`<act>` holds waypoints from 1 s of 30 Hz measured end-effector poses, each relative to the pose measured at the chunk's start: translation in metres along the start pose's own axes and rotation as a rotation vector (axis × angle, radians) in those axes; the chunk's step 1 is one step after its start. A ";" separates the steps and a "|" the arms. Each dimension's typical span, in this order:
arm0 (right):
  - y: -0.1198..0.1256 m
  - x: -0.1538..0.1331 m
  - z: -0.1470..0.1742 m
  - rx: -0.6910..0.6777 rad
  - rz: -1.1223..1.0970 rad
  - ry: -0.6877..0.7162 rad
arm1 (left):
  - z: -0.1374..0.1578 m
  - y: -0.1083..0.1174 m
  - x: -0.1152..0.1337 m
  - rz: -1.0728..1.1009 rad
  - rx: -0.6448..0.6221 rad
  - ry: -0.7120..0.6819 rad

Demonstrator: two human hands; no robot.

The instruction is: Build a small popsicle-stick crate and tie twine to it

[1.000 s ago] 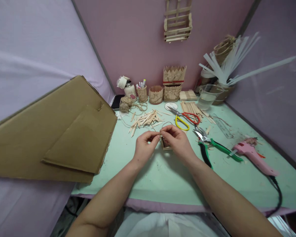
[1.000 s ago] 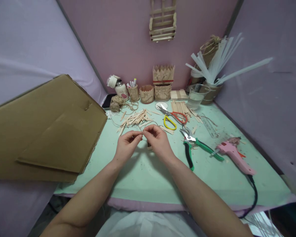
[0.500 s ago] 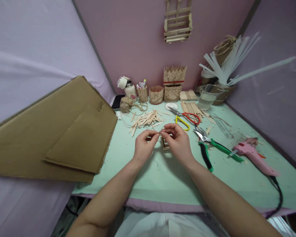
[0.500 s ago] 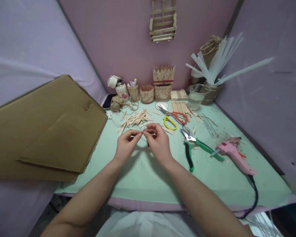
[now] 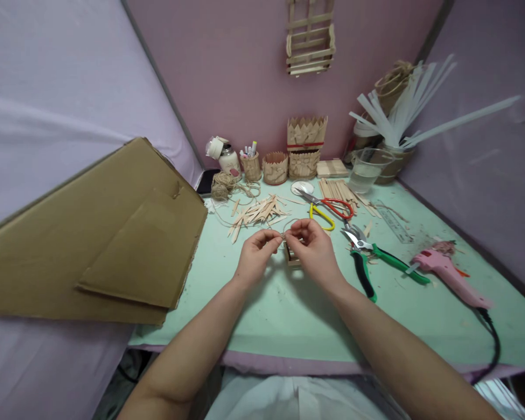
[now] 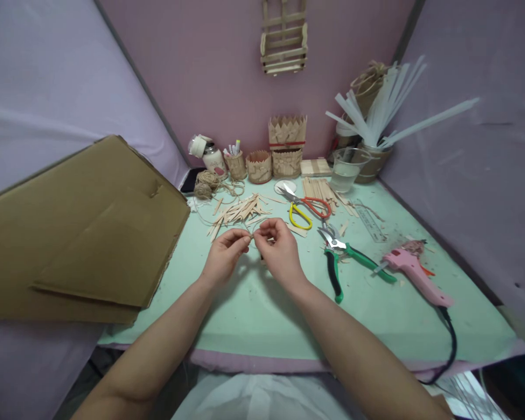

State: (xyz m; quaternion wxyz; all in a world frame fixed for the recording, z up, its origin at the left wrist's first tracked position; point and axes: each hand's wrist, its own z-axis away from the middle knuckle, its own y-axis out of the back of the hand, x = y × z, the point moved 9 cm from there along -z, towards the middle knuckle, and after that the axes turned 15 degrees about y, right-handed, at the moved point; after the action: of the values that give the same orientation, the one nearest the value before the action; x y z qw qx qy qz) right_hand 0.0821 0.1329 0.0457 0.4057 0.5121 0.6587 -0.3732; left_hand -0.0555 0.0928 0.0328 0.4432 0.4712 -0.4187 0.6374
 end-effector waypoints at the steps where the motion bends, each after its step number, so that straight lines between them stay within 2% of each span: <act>1: 0.000 0.000 0.000 -0.005 -0.012 -0.009 | -0.001 -0.002 -0.001 0.032 -0.031 0.013; 4: -0.001 -0.001 -0.001 -0.036 -0.006 -0.001 | -0.001 -0.004 -0.003 0.090 -0.069 0.027; 9: -0.002 -0.012 0.000 -0.078 0.167 0.150 | -0.001 -0.001 -0.001 0.110 -0.012 -0.004; 12: -0.004 -0.019 0.002 -0.085 0.198 0.212 | -0.001 0.001 0.000 0.111 0.011 -0.024; 20: -0.003 -0.020 0.002 -0.070 0.173 0.204 | 0.002 0.006 0.008 0.028 0.052 -0.131; 23: -0.002 -0.026 0.001 -0.067 0.227 0.258 | 0.001 0.004 0.004 0.080 0.047 -0.070; 27: -0.005 -0.035 0.003 -0.077 0.316 0.367 | 0.002 0.002 -0.006 0.201 0.067 0.092; 30: -0.008 -0.044 0.007 -0.093 0.379 0.508 | 0.000 -0.004 -0.017 0.336 -0.020 0.263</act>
State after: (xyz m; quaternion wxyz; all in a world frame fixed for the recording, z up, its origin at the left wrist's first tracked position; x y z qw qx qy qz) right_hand 0.0817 0.1090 0.0840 0.3136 0.6834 0.6481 -0.1209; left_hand -0.0485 0.0905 0.0169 0.3864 0.3030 -0.4361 0.7541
